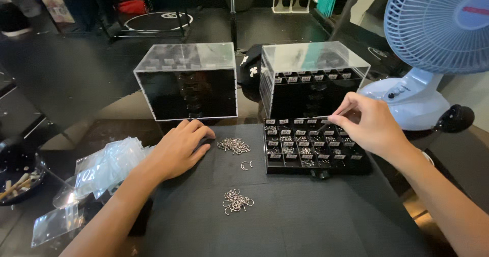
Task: The person uses tweezers to pick up small metal rings and place them into compartments of a jewelry organizer. The person repeatedly picks up rings from a pile on the table and places them into the organizer.
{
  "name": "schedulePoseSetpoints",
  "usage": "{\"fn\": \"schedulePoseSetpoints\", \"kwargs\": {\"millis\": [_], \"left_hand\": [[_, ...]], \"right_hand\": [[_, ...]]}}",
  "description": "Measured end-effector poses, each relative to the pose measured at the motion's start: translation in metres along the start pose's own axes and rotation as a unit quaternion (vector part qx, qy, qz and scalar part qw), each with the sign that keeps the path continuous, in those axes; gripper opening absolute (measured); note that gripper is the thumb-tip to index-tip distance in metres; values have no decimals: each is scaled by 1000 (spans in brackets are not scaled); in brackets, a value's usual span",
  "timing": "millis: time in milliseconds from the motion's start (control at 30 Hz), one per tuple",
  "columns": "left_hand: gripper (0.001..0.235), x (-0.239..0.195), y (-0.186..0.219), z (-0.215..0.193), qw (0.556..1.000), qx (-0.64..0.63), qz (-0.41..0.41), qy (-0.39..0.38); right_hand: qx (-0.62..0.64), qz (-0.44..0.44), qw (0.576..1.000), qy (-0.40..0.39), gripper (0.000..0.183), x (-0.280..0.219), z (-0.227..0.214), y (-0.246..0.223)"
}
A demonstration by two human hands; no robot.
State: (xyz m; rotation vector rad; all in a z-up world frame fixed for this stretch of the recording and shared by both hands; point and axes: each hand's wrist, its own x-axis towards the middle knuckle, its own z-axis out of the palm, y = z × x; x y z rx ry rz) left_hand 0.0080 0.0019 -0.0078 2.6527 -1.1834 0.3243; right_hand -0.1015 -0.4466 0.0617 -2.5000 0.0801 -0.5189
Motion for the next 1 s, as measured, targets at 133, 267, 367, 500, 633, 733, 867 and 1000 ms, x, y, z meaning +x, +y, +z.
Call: {"fn": "schedulePoseSetpoints", "kwargs": {"millis": [133, 267, 367, 500, 633, 733, 867, 1000], "left_hand": [[25, 1, 2, -2, 1000, 6, -15, -10], [24, 1, 3, -2, 1000, 3, -14, -10], [24, 2, -3, 3, 1000, 14, 1, 1], [28, 2, 11, -9, 997, 32, -49, -50], [27, 0, 9, -8, 998, 34, -42, -44], [29, 0, 9, -8, 997, 36, -43, -48], [29, 0, 7, -4, 998, 43, -37, -41], [29, 0, 7, -3, 997, 46, -40, -42]], "right_hand": [[-13, 36, 999, -14, 23, -3, -6, -11], [13, 24, 1000, -3, 18, -9, -8, -21], [87, -44, 995, 27, 16, -19, 1, -39], [198, -120, 972, 38, 14, -42, 43, -58], [166, -144, 975, 25, 14, -60, 74, -80], [143, -153, 978, 14, 14, -64, 91, -80], [126, -157, 980, 6, 8, -68, 100, -79], [108, -163, 981, 12, 9, -69, 102, -82]]}}
